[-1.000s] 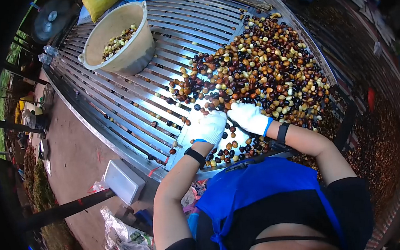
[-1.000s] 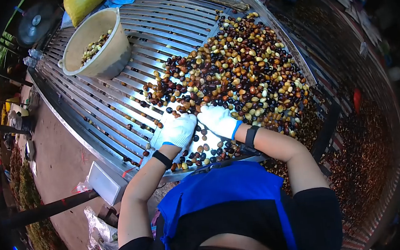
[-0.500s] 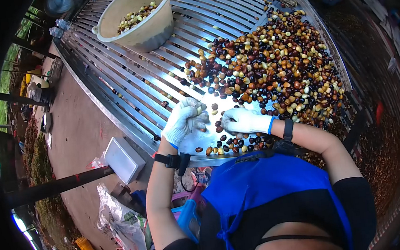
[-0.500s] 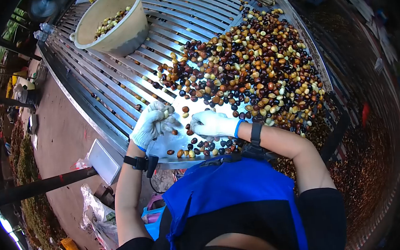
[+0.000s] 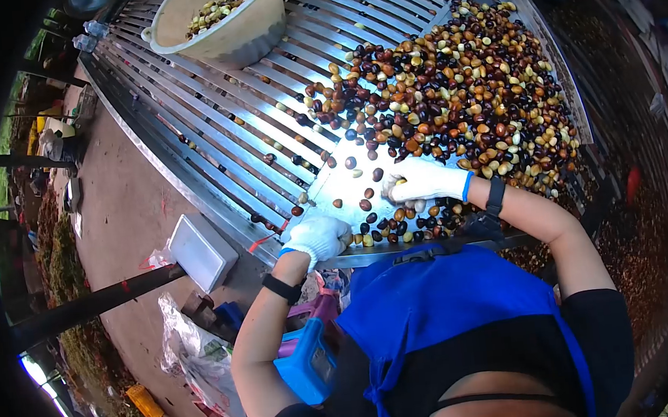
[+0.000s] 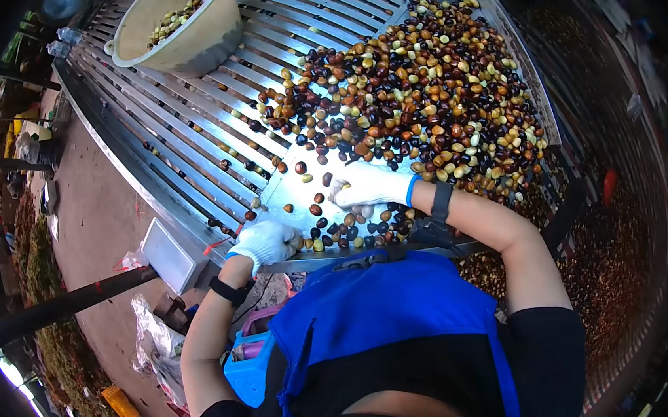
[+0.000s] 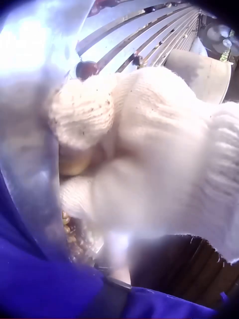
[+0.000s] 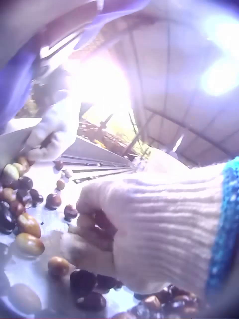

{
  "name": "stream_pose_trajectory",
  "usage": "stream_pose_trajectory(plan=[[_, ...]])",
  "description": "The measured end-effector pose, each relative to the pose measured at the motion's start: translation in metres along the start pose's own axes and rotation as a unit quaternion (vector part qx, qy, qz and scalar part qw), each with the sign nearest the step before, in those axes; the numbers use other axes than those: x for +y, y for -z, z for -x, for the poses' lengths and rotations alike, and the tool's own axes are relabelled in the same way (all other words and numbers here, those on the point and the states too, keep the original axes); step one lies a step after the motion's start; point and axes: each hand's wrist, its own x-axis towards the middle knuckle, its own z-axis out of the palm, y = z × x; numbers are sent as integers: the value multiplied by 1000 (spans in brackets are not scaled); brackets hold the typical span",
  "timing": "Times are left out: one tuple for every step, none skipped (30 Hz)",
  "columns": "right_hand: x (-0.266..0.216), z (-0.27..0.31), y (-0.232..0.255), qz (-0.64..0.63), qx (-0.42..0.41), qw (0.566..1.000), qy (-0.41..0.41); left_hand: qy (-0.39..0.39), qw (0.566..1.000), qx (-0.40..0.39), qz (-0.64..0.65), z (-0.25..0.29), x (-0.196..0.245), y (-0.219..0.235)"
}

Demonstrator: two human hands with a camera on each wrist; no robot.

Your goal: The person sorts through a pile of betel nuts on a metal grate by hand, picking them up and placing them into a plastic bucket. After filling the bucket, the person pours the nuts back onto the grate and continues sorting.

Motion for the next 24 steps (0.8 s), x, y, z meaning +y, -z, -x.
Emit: stream_pose_trajectory(plan=[[21,-3,-4,-96,-56,993,45,-21,1000,-21,3,-9,1,-4],[28,0,-5,-191,-111,971,89,-43,998,-41,6,-17,3,-5],[35,2,-6,-133,-190,972,43,-51,997,-54,20,-23,7,-6],[42,7,-10,-28,-196,979,50,-82,993,-53,58,-29,9,-7],[42,16,-8,4,-183,982,43,-80,993,-50,63,-38,10,-13],[36,34,-3,33,-169,984,34,-81,993,-52,67,-44,20,-14],[27,50,6,98,-96,990,22,-94,992,-57,61,-47,27,-14],[37,54,15,179,-29,983,-4,-77,991,-40,103,-42,42,0],[82,46,23,199,115,967,112,-60,987,-27,144,-40,56,8],[126,41,25,218,256,915,221,-73,987,-37,138,-44,61,9],[133,58,29,221,275,915,196,-119,980,-85,137,-48,62,10],[132,81,34,224,292,914,172,-164,968,-133,136,-53,68,12],[89,114,31,-56,159,983,-72,-184,959,-175,126,-56,80,13],[63,138,29,-86,97,988,-89,-218,948,-193,125,-72,80,-6],[64,143,19,-14,40,993,-107,-217,947,-213,100,-86,91,-11],[67,147,10,59,-18,991,-123,-214,946,-232,75,-98,100,-16],[72,146,2,100,14,991,-87,-282,941,-181,38,-104,109,-15],[85,143,-5,141,45,988,-51,-264,937,-227,24,-110,130,-4],[155,115,-21,163,131,972,102,-256,935,-245,1,-113,147,5],[113,135,-3,98,86,990,-61,-247,933,-259,-20,-116,159,11],[116,140,4,69,121,987,-75,-294,931,-210,-53,-133,154,-2],[121,144,11,41,155,983,-89,-308,937,-162,-15,-148,143,-9],[137,142,13,44,200,975,-87,-285,948,-137,-42,-152,143,0],[181,130,9,84,302,948,47,-262,956,-111,-69,-153,145,12]])
